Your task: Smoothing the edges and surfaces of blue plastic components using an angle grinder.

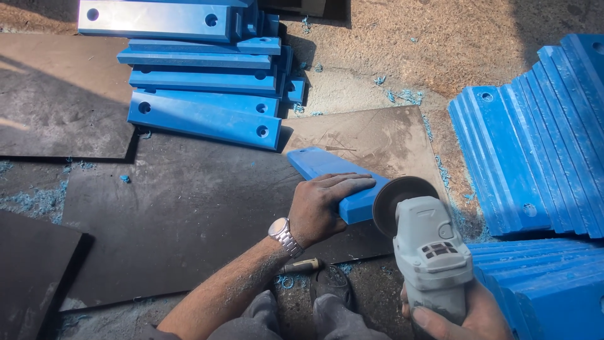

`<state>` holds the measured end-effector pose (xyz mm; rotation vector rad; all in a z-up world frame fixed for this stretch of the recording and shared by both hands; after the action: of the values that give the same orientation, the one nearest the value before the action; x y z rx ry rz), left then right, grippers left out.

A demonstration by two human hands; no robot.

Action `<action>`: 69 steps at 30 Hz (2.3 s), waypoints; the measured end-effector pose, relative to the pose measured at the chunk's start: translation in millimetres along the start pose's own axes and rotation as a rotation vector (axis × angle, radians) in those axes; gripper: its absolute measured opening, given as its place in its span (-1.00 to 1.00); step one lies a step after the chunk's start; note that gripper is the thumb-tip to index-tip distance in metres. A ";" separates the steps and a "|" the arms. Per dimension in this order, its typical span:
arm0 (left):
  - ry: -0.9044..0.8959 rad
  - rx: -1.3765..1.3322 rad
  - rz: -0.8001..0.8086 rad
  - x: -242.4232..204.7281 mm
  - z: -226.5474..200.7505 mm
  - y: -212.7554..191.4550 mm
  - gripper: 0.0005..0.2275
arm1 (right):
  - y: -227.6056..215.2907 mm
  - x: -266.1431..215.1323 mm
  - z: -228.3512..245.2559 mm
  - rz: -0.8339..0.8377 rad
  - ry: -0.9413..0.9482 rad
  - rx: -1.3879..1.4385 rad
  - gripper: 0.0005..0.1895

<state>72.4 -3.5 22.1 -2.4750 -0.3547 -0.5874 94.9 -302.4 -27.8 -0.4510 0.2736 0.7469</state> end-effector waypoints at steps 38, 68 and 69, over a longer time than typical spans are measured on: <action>0.082 0.022 0.045 -9.3 -23.3 27.9 -0.39 | -65.4 -43.5 -89.7 0.117 0.174 0.191 -0.04; -1.381 -0.512 -1.080 -420.2 218.5 -86.1 -0.28 | 26.6 163.8 -156.0 -0.459 0.329 -1.125 0.11; -1.433 -0.530 -1.064 -425.0 219.6 -83.4 -0.26 | 26.7 164.1 -154.5 -0.488 0.288 -1.198 0.10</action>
<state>-254.9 139.7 -306.7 -2.5493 -2.3148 1.0329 179.4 -263.5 -234.8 -1.7004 -0.0587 0.2843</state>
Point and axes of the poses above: each hand's wrist, its own x-axis towards the middle knuckle, its own y-axis out of the palm, z = x × y, the point moved 7 cm from there along x, towards the middle knuckle, and after that the axes turned 12 degrees about -x, right-handed, at the moved point
